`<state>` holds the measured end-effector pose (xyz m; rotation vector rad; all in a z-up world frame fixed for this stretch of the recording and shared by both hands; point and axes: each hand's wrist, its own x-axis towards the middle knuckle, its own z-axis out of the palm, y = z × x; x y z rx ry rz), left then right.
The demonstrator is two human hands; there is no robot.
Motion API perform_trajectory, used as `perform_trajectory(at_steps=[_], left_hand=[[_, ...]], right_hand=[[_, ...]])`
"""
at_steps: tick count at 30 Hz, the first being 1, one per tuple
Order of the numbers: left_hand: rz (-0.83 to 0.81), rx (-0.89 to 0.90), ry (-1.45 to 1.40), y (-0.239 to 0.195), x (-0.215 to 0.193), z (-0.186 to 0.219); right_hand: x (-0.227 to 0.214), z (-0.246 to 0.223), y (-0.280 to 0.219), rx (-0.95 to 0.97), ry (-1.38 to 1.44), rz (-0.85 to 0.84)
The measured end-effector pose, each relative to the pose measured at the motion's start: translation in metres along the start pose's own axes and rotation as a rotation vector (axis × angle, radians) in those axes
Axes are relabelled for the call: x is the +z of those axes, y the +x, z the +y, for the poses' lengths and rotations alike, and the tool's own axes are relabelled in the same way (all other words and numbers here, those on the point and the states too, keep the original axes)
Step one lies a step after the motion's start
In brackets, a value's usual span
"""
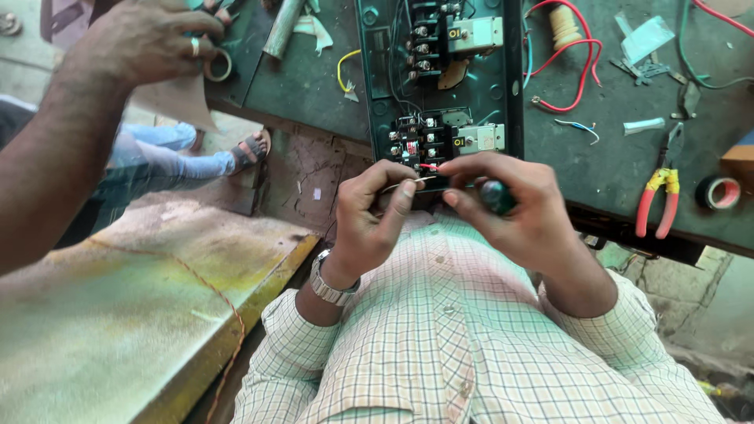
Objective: The person strips insulation from wires and connects them to terminals inside an open electrical box using a screwdriver and pliers. They tighten screws to secure the connections and adjust wire placement within the box.
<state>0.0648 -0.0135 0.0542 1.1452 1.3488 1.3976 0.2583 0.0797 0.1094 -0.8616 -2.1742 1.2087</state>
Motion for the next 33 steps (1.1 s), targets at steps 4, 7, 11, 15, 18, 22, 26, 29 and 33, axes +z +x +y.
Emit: perform_trajectory(at_steps=[4,7,11,15,18,22,26,29,33], left_hand=[[0.004,0.04,0.062,-0.008,0.016,0.011],[0.031,0.144,0.161,-0.007,0.027,0.016],[0.001,0.188,0.187,-0.011,0.039,0.018],[0.014,0.2,0.211,-0.017,0.045,0.015],[0.016,0.087,0.136,-0.02,0.05,0.011],[0.021,0.02,0.003,-0.024,0.055,0.002],[0.002,-0.048,-0.202,-0.027,0.056,-0.006],[-0.045,-0.273,-0.566,-0.027,0.057,-0.011],[-0.04,-0.366,-0.697,-0.026,0.057,-0.014]], right_hand=[[0.001,0.006,-0.006,0.004,0.051,-0.042],[-0.004,0.011,-0.009,0.056,0.084,-0.04],[-0.008,0.018,-0.014,0.117,0.148,-0.002],[-0.012,0.024,-0.02,0.121,0.152,-0.018],[-0.015,0.025,-0.022,0.039,0.086,-0.001],[-0.017,0.024,-0.023,-0.039,0.045,0.002],[-0.016,0.022,-0.021,-0.008,0.073,0.002],[-0.014,0.02,-0.023,-0.052,-0.011,0.035],[-0.009,0.018,-0.023,-0.137,-0.129,0.085]])
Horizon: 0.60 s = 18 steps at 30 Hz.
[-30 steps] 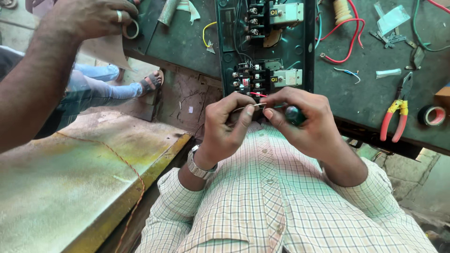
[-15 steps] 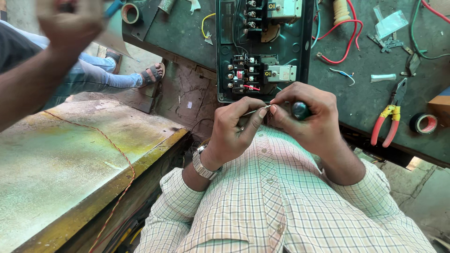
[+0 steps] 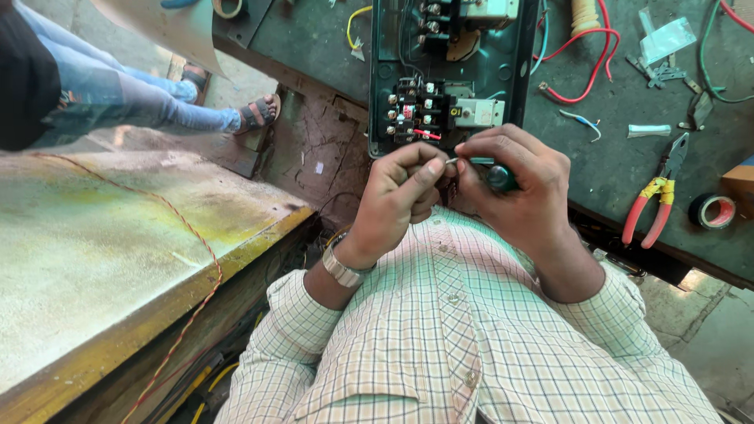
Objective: The person strips insulation from wires and connects them to terminals inside an open electrical box using a screwdriver and pliers. They tighten screws to secure the connections and adjust wire placement within the box.
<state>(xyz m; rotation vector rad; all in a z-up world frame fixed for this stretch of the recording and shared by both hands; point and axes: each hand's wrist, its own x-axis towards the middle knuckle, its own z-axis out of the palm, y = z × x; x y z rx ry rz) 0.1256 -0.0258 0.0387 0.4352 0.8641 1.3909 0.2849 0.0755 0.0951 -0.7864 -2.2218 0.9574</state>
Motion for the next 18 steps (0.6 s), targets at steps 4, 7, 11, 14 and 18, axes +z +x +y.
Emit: perform_trajectory(at_steps=[4,7,11,14,18], left_hand=[[0.014,0.002,-0.013,0.0,0.002,0.0],[0.075,0.313,0.416,0.0,0.008,0.0],[0.143,0.589,0.972,-0.004,0.011,0.004],[0.073,0.766,1.099,-0.004,0.01,0.011],[0.002,0.818,1.295,0.0,0.008,0.018]], right_hand=[[0.006,-0.001,-0.001,-0.012,-0.084,0.012],[0.006,0.004,-0.002,0.014,-0.1,-0.009],[0.003,0.015,-0.002,0.09,0.059,-0.078],[0.0,0.021,-0.003,0.219,0.225,-0.135],[-0.005,0.03,-0.003,0.38,0.29,-0.222]])
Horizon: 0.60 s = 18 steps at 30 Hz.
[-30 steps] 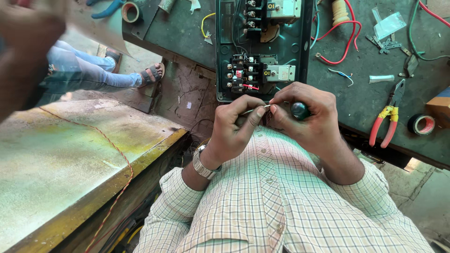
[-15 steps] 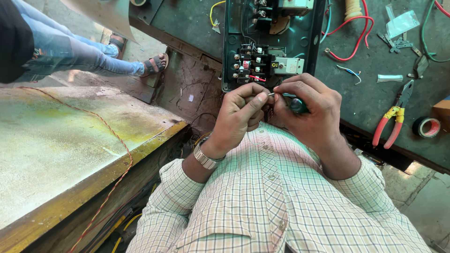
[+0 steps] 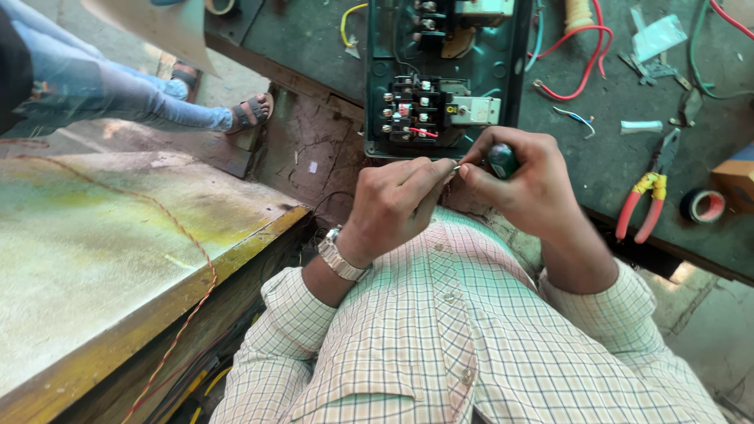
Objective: The person strips insulation from wires and connects them to terminals inside an open electrical box using a screwdriver and pliers. They tighten screws to secure the connections and adjust wire placement within the box.
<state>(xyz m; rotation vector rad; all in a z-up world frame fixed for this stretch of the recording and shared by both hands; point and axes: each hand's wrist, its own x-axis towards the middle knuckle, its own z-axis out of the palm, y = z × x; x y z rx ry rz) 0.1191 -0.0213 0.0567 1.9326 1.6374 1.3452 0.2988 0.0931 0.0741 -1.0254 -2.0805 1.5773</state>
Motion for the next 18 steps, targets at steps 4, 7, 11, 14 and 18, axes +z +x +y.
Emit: perform_trajectory(at_steps=[4,7,11,14,18], left_hand=[[-0.095,0.095,0.15,-0.004,0.001,-0.004],[-0.161,0.158,0.308,-0.008,0.009,-0.007],[-0.135,0.089,0.301,-0.015,0.024,-0.012],[0.087,-0.083,0.006,-0.014,0.031,-0.014],[0.1,-0.551,-0.676,-0.021,0.025,-0.024]], right_hand=[[-0.005,0.002,0.0,0.125,-0.01,-0.053],[0.0,-0.004,0.003,0.11,-0.282,0.0],[0.017,-0.019,0.003,-0.152,-0.679,0.156],[0.012,-0.028,0.008,-0.132,-0.574,0.151],[0.001,-0.021,0.008,0.015,-0.229,0.066]])
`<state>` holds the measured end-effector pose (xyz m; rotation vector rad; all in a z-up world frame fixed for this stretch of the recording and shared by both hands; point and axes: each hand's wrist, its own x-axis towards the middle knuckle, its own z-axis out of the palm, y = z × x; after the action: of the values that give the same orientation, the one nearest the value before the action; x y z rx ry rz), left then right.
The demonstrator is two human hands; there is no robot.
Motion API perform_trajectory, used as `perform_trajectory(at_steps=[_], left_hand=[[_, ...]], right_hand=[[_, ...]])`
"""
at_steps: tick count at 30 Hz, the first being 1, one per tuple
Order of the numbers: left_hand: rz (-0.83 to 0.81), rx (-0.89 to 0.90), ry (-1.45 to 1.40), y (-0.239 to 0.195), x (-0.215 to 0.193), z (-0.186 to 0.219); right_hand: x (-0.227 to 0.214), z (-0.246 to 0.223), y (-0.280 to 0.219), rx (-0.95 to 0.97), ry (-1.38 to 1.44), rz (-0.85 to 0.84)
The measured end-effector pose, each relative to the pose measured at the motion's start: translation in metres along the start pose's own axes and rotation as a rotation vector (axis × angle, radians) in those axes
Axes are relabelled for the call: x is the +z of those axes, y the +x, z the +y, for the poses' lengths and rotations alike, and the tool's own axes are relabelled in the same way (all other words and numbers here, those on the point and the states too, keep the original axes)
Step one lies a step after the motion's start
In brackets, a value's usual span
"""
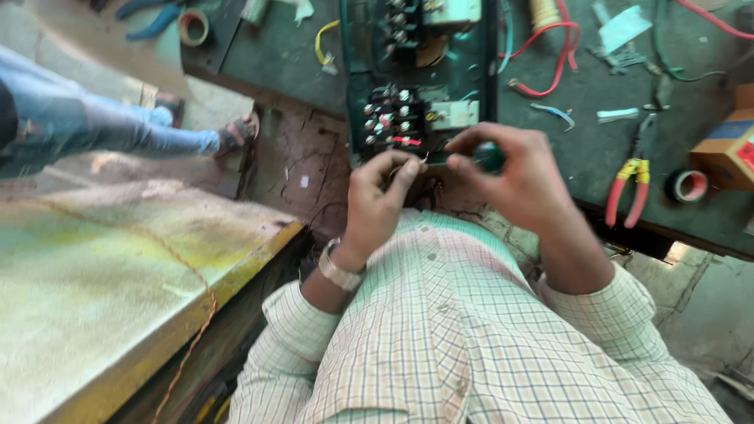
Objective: The person strips insulation from wires and connects them to terminals inside an open electrical box using a screwdriver and pliers. They tighten screws to secure the connections and adjust wire placement within the box.
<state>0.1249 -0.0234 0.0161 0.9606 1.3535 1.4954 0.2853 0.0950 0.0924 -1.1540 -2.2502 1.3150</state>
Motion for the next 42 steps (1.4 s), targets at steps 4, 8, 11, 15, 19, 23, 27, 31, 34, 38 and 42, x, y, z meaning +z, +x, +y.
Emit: perform_trajectory(at_steps=[4,8,11,15,19,23,27,31,34,38,42], left_hand=[[-0.142,-0.447,-0.526,0.004,-0.008,-0.004],[-0.148,-0.493,-0.565,0.003,-0.008,-0.003],[-0.125,-0.482,-0.566,-0.004,-0.009,-0.003],[-0.059,-0.414,-0.523,-0.008,-0.01,-0.004],[-0.129,-0.388,-0.477,-0.011,-0.015,-0.007],[-0.248,-0.488,-0.503,-0.011,-0.021,-0.01],[-0.312,-0.505,-0.455,-0.011,-0.023,-0.013],[-0.392,-0.539,-0.385,-0.008,-0.022,-0.017],[-0.391,-0.552,-0.38,-0.01,-0.024,-0.017],[-0.215,-0.543,-0.5,-0.014,-0.026,-0.02],[-0.104,-0.51,-0.659,-0.021,-0.017,-0.032]], right_hand=[[0.012,0.018,-0.004,-0.228,0.116,-0.02],[0.028,0.026,-0.001,-0.036,0.206,0.015],[0.031,0.028,-0.003,0.009,0.188,0.032],[0.023,0.029,-0.004,-0.09,0.154,-0.067],[0.017,0.026,-0.004,-0.251,0.096,-0.185],[0.01,0.026,-0.003,-0.091,0.343,-0.336],[0.004,0.029,0.0,-0.016,0.338,-0.491],[0.001,0.032,0.005,-0.041,0.332,-0.638],[0.007,0.033,0.006,0.207,0.287,-0.65],[0.026,0.035,0.003,0.083,0.333,-0.326],[0.052,0.045,-0.003,0.012,0.411,-0.109]])
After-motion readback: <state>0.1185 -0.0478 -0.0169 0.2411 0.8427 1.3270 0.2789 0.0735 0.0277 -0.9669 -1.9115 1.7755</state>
